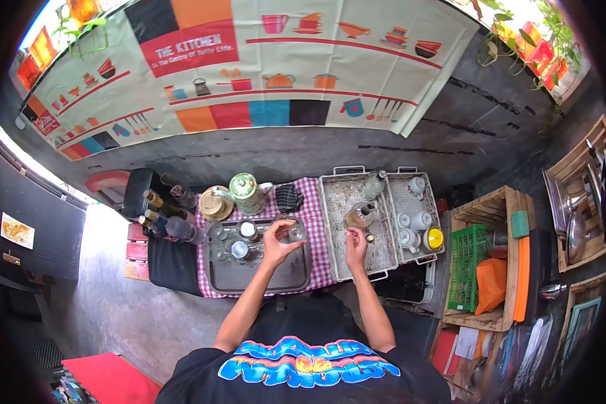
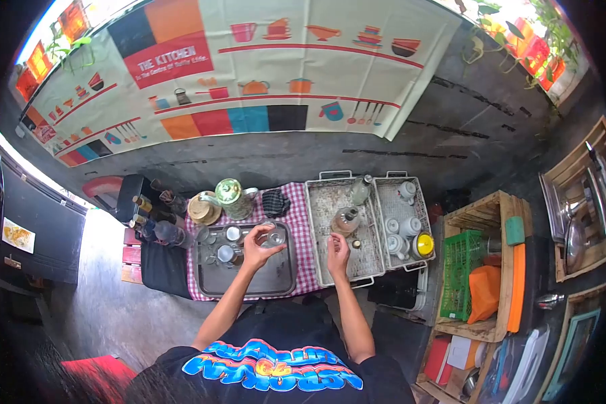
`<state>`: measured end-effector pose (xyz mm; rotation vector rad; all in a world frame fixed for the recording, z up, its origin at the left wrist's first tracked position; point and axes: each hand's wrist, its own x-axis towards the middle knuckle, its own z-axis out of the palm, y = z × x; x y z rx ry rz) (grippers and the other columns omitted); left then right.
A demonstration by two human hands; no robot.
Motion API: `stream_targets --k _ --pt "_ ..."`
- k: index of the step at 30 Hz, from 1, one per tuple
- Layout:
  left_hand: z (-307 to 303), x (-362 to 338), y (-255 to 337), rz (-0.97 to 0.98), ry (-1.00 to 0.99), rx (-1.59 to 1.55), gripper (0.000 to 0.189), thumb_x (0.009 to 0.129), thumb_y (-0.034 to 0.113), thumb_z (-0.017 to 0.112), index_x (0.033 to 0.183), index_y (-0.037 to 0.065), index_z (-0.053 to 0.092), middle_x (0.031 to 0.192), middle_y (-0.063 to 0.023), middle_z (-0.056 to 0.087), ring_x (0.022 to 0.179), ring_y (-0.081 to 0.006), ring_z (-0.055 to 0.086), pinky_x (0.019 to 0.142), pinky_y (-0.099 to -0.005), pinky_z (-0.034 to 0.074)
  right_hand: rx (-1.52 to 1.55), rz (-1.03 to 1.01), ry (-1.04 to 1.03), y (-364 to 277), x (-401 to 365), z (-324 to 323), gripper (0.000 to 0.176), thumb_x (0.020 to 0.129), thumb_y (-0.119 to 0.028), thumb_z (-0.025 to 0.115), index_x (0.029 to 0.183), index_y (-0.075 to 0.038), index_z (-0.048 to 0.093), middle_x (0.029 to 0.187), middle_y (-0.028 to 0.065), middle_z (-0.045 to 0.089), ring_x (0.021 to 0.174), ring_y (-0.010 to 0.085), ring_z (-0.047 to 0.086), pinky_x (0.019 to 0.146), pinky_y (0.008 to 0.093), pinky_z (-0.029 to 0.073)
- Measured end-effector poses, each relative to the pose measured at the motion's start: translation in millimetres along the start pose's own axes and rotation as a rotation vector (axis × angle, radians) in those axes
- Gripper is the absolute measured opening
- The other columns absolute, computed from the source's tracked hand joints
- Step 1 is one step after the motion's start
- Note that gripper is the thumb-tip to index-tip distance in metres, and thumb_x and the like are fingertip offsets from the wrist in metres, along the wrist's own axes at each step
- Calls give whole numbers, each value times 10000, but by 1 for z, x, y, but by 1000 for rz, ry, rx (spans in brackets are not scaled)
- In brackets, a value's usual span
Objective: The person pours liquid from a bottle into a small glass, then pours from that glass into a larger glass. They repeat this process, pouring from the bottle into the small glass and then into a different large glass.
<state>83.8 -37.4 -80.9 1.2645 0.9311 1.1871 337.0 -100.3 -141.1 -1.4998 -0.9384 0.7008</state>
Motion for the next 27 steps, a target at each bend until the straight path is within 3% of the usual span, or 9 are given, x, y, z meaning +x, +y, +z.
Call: stream_targets --k 4,5,8,9,12,13,19,27 --pt "41 11 -7 -17 -10 16 565 642 30 929 1111 18 614 1139 -72 663 1072 -161 648 965 -342 549 -71 -42 61 -5 23 -41 244 962 -164 675 1140 -8 618 862 12 629 728 60 563 676 216 473" --pt "51 12 -10 -13 -3 17 553 644 35 927 1105 15 622 1120 -71 672 1058 -160 653 960 -344 548 -71 10 37 -3 29 -51 342 899 -178 746 1165 -12 608 967 48 631 812 104 581 710 252 482" --pt "76 17 -17 -5 9 37 545 641 35 923 1097 8 627 1097 -79 679 1034 -162 658 940 -346 557 -352 -145 48 -11 45 -68 477 831 -214 806 1206 -18 585 1130 102 597 940 172 575 741 303 491" --pt "83 18 -17 -10 26 56 546 640 34 923 1097 5 626 1097 -81 679 1035 -163 659 938 -346 560 -333 -49 -9 -5 52 -72 676 741 -251 869 1289 -26 543 1266 143 540 1088 271 549 859 388 490" --pt "103 19 -19 4 65 28 542 642 22 916 1098 -4 623 1106 -91 676 1041 -174 663 937 -351 568 -459 -409 -19 15 72 -76 813 687 -271 905 1353 -32 505 1272 149 548 1145 327 546 976 437 455" --pt "107 19 -21 10 83 42 541 645 19 914 1099 -4 622 1110 -93 676 1043 -176 664 940 -353 568 -439 -407 -73 25 79 -75 976 615 -279 944 1421 -39 449 1336 175 539 1235 366 524 1068 459 398" --pt "122 9 -16 39 158 75 540 657 47 926 1093 6 612 1113 -97 680 1055 -188 670 977 -354 549 -296 -274 -209 46 94 -74 1125 558 -274 975 1484 -56 374 1434 193 510 1286 380 528 1067 461 431" --pt "124 -6 -9 13 248 97 548 654 50 931 1098 10 612 1105 -91 681 1042 -178 670 966 -359 547 -185 -236 -197 75 106 -55 1059 561 -242 985 1429 -66 406 1320 163 553 1220 296 559 1039 417 457"
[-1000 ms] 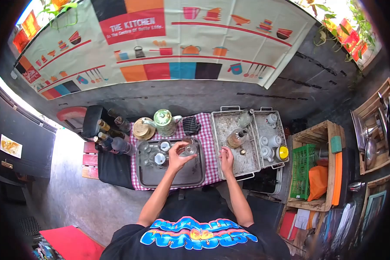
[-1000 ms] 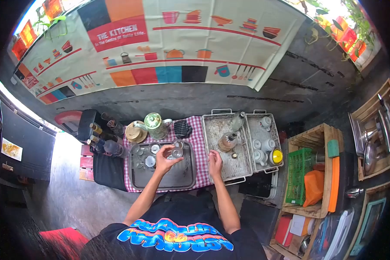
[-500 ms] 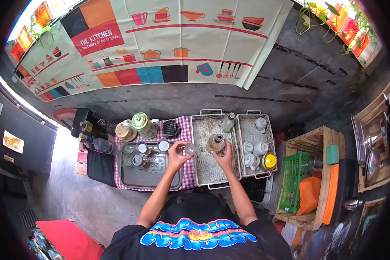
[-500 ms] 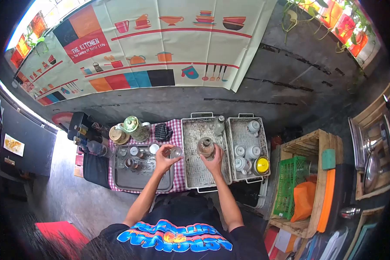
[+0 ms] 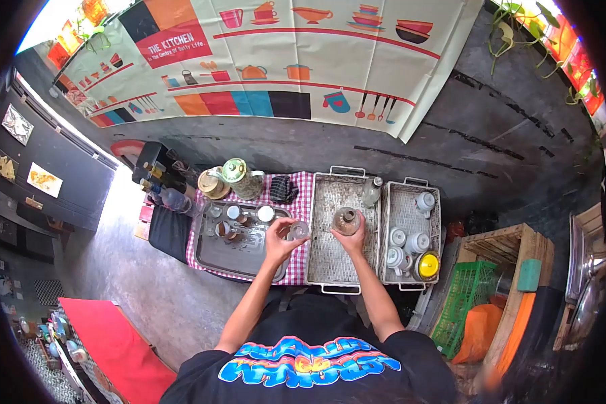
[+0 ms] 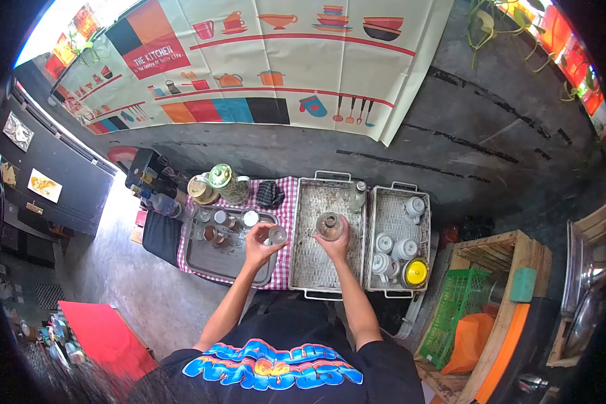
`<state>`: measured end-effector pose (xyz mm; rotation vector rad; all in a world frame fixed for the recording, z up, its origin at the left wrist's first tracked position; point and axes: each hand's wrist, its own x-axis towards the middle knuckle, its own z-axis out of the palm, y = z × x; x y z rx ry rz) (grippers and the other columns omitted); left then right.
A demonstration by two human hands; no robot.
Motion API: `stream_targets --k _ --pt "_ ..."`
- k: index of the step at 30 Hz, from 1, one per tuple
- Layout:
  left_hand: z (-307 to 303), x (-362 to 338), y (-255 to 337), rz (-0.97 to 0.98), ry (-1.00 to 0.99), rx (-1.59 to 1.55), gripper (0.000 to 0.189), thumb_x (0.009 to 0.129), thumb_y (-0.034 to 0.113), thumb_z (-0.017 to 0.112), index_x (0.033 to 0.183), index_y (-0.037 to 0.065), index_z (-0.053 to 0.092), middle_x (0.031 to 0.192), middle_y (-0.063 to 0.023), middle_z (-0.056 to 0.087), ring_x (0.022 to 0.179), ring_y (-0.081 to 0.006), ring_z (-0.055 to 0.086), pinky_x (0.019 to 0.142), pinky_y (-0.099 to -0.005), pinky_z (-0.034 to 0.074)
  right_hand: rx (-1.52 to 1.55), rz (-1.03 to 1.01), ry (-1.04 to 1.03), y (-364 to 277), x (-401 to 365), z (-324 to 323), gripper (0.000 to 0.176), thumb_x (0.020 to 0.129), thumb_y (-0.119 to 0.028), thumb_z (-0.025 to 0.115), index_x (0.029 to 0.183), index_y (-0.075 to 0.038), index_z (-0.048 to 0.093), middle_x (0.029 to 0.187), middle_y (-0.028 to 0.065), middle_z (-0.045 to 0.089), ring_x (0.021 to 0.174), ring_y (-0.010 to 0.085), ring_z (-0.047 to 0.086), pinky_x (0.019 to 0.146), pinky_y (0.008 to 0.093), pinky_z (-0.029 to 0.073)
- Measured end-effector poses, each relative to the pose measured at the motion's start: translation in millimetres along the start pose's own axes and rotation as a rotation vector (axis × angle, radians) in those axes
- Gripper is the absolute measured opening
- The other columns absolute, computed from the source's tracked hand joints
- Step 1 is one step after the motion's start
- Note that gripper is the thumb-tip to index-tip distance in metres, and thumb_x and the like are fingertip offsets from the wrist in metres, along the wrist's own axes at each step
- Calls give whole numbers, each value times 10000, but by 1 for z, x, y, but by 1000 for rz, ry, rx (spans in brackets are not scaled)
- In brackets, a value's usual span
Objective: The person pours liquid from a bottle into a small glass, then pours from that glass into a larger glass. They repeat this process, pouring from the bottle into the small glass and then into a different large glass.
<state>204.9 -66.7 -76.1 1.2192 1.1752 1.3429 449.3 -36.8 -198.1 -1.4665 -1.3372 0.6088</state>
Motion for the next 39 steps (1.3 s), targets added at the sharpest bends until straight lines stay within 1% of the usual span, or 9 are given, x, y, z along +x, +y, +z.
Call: stream_targets --k 6,10,12,17,23,32,35,37,39 --pt "5 -1 3 -26 6 34 551 648 57 932 1098 19 616 1104 -84 677 1035 -174 666 967 -370 546 42 -22 12 2 0 2 1055 566 -273 994 1417 -56 410 1300 148 557 1201 281 566 1033 407 461" --pt "7 -2 2 -39 6 74 546 648 63 934 1094 20 620 1093 -79 679 1033 -169 667 956 -364 552 97 15 -31 14 1 5 1061 572 -319 993 1428 -91 409 1344 158 534 1247 320 543 1028 454 465" --pt "7 -4 3 -44 1 73 544 647 63 934 1091 20 623 1087 -76 680 1032 -166 667 949 -359 557 79 22 -46 14 0 4 1071 573 -323 994 1435 -89 403 1341 158 534 1242 321 546 1029 452 466" --pt "6 -4 2 -57 -17 73 553 632 20 932 1071 30 596 1111 -78 661 1059 -172 655 955 -373 566 46 -11 -31 6 1 2 1071 571 -301 992 1436 -84 400 1339 158 536 1237 320 551 1024 443 471" --pt "6 -4 -2 -46 9 65 542 650 54 926 1101 15 628 1086 -73 682 1026 -163 667 945 -367 564 145 42 -13 14 0 7 1019 556 -242 982 1391 -75 423 1286 144 559 1193 310 569 1001 429 479" --pt "3 0 6 -67 -23 50 558 641 16 927 1091 29 596 1105 -75 664 1043 -165 657 962 -364 560 76 79 66 5 4 9 969 521 -263 984 1317 -62 468 1223 141 586 1141 302 590 957 429 492" --pt "1 8 3 -52 -60 27 565 649 19 925 1106 31 593 1093 -69 664 1046 -161 655 964 -354 554 59 -10 40 -31 12 -8 941 522 -236 970 1305 -56 480 1216 142 581 1143 305 584 966 435 481" --pt "1 14 6 -50 -97 1 570 651 23 926 1113 32 592 1091 -61 664 1045 -156 653 958 -347 554 32 -137 36 -59 19 -18 923 523 -212 956 1301 -53 487 1208 148 577 1143 310 579 977 439 472" --pt "3 20 11 -24 -109 22 569 654 27 926 1116 35 594 1088 -52 665 1034 -150 654 950 -339 554 -60 -208 -30 -88 29 -32 917 513 -175 927 1308 -48 487 1195 168 571 1137 359 571 989 462 461"
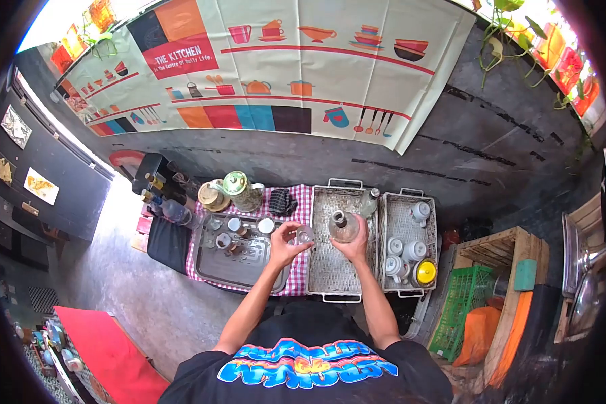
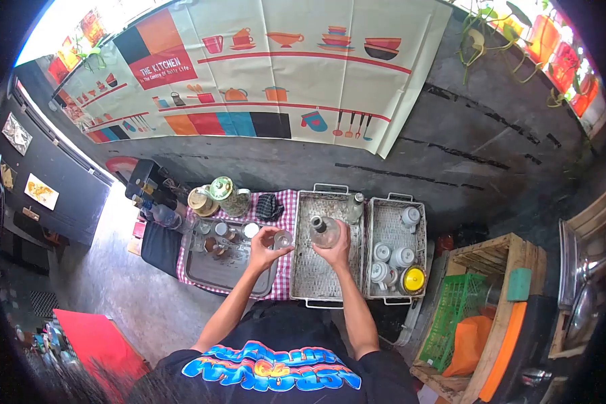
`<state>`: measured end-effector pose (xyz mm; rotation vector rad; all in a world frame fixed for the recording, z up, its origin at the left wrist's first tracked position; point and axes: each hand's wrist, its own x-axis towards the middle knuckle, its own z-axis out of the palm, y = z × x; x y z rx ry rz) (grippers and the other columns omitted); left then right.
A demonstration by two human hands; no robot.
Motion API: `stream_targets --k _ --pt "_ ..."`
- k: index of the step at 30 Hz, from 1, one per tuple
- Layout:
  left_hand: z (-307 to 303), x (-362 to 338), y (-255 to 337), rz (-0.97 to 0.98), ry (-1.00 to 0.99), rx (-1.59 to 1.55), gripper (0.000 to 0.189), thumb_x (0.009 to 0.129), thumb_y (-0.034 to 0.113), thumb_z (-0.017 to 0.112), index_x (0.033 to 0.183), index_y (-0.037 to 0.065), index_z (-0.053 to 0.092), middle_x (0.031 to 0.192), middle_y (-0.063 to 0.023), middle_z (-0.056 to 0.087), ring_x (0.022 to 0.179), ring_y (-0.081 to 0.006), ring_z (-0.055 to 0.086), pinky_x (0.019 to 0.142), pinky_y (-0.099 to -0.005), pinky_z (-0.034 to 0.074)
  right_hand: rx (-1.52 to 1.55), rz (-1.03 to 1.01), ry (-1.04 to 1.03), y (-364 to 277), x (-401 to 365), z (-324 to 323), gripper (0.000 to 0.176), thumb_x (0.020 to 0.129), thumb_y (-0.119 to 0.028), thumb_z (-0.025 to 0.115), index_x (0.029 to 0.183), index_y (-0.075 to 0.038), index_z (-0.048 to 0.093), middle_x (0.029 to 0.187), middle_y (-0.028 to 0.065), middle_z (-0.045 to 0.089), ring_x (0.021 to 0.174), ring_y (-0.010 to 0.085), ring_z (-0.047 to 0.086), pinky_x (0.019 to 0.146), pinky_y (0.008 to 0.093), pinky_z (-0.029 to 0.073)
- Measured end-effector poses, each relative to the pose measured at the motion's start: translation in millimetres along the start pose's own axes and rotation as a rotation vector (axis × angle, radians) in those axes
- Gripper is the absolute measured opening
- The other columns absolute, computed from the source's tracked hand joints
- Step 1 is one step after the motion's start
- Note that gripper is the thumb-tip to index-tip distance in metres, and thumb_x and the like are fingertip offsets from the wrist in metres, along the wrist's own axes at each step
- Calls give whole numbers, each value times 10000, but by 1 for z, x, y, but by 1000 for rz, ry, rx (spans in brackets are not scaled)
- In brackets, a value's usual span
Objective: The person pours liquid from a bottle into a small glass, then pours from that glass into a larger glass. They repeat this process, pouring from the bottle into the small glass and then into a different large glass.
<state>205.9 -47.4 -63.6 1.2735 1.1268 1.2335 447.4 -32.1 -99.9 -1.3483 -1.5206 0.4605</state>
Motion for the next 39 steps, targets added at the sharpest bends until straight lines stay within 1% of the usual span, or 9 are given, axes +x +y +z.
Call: stream_targets --k 3,9,12,15,18,22,25,28,39 --pt "-1 6 6 19 -22 1 566 657 36 927 1117 41 596 1085 -43 665 1017 -141 656 939 -332 557 -38 -53 -101 -25 17 -13 965 477 -178 929 1321 -38 482 1228 185 578 1164 396 557 1019 491 437" --pt "-6 12 15 49 -59 -30 561 661 50 927 1124 47 609 1069 -38 676 1000 -133 661 919 -330 560 -334 -257 -71 -45 38 -22 884 552 -253 909 1308 -30 509 1312 171 578 1236 361 536 1104 505 345" --pt "-10 13 22 47 -82 -23 564 661 52 927 1135 46 621 1054 -35 688 997 -129 662 904 -324 558 -435 -327 -76 -59 42 -30 838 595 -298 884 1297 -18 520 1285 175 591 1207 367 552 1095 492 357" --pt "-14 13 25 34 -97 -31 558 664 84 925 1146 44 647 1051 -41 697 999 -129 663 915 -326 556 -501 -335 -113 -66 43 -33 802 619 -313 866 1289 -22 534 1285 165 592 1239 363 526 1120 513 316" --pt "-18 14 25 32 -107 -21 554 670 111 922 1151 39 658 1052 -49 707 998 -136 671 930 -335 557 -502 -317 -136 -74 42 -34 778 651 -241 827 1339 -42 523 1344 121 568 1317 330 473 1154 555 253" --pt "-22 14 29 30 -128 -20 550 670 108 921 1151 37 663 1055 -55 714 993 -139 679 915 -335 569 -551 -346 -196 -85 45 -39 721 668 -119 766 1343 -46 524 1359 118 548 1334 329 456 1170 557 237" --pt "-25 13 35 32 -143 -17 552 666 102 922 1152 37 668 1057 -59 717 988 -140 683 905 -334 577 -627 -405 -219 -85 48 -42 763 631 -170 801 1335 -58 527 1355 122 546 1329 341 460 1178 556 235" --pt "-28 13 36 23 -143 -3 556 661 91 922 1153 33 667 1054 -65 720 982 -144 687 904 -334 580 -585 -384 -255 -99 51 -46 747 633 -6 719 1353 -59 529 1375 119 531 1342 331 446 1181 562 230" --pt "-34 14 38 35 -151 -77 565 649 39 918 1148 2 655 1076 -106 726 992 -172 703 913 -335 584 -651 -441 -286 -116 61 -48 730 667 34 669 1374 -80 527 1361 120 534 1336 346 445 1190 578 218"
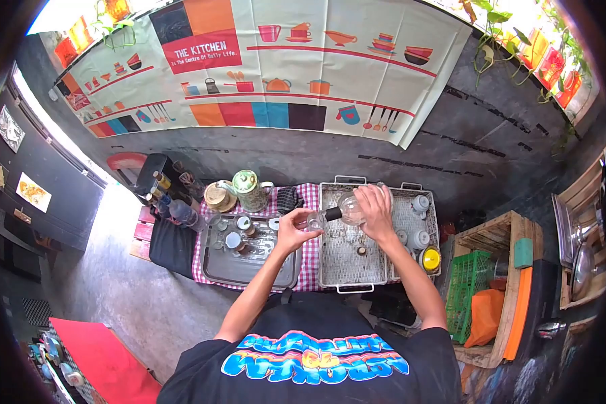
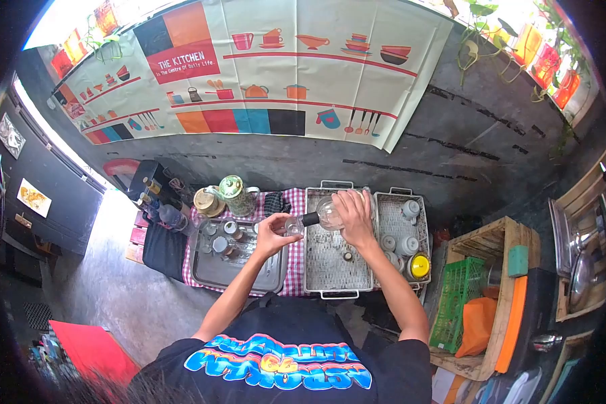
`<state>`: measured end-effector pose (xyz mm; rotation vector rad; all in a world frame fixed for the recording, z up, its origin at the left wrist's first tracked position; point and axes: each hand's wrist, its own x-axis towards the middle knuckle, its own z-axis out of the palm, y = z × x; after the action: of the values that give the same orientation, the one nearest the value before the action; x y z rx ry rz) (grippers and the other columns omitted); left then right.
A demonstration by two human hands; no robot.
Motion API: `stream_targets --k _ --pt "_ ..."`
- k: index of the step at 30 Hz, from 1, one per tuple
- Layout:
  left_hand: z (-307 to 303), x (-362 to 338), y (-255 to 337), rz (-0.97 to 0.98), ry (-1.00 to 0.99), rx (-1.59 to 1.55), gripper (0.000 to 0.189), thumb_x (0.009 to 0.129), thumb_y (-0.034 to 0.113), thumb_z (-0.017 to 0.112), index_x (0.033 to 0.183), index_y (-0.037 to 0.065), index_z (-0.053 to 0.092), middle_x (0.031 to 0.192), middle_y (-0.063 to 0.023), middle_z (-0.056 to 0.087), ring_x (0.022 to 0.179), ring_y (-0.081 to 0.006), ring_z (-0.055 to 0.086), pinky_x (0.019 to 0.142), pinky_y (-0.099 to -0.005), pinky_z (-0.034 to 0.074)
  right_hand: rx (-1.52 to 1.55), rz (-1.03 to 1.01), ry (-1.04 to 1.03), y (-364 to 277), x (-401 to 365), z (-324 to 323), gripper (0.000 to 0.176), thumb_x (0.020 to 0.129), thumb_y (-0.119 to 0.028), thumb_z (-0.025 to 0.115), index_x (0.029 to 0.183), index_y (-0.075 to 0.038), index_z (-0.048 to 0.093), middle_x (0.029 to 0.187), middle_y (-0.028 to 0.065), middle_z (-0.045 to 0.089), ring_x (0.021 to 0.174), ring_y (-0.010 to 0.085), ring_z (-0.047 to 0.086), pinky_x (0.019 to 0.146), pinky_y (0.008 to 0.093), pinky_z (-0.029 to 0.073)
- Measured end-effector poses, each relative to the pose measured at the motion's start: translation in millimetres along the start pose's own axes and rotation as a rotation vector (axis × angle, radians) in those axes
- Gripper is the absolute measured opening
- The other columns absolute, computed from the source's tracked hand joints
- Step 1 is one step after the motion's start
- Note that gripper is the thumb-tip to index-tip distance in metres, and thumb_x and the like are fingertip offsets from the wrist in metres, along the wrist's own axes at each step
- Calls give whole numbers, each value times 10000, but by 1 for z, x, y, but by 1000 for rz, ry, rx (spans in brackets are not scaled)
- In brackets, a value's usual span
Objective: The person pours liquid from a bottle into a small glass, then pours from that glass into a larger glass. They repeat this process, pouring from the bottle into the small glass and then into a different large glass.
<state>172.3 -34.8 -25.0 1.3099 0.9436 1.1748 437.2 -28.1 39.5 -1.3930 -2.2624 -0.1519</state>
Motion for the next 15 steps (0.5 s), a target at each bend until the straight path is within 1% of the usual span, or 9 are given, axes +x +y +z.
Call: stream_targets --k 5,8,11,15 --pt "-2 0 -5 6 -14 -64 570 645 20 916 1148 -12 649 1078 -117 726 988 -168 703 914 -336 583 -20 -30 13 0 1 1 709 701 27 667 1384 -101 527 1367 120 533 1343 349 440 1187 587 220" --pt "-1 -1 -2 6 -9 -36 575 648 20 914 1156 -13 646 1074 -114 728 992 -167 701 919 -333 580 -46 -43 -4 0 2 -3 691 724 15 667 1389 -108 525 1375 118 531 1349 349 436 1187 594 217" --pt "-1 0 -3 2 -21 -20 565 661 -33 889 1165 -21 636 1085 -109 711 994 -165 695 912 -326 590 -80 -56 -19 2 4 -4 670 745 4 664 1391 -109 524 1381 115 529 1353 347 434 1187 597 214" --pt "1 1 -4 16 -26 -72 558 667 -25 887 1166 -22 637 1090 -110 714 997 -166 696 922 -328 584 -95 -67 -8 4 5 -4 646 767 2 654 1389 -110 525 1381 114 530 1354 348 434 1187 599 216"
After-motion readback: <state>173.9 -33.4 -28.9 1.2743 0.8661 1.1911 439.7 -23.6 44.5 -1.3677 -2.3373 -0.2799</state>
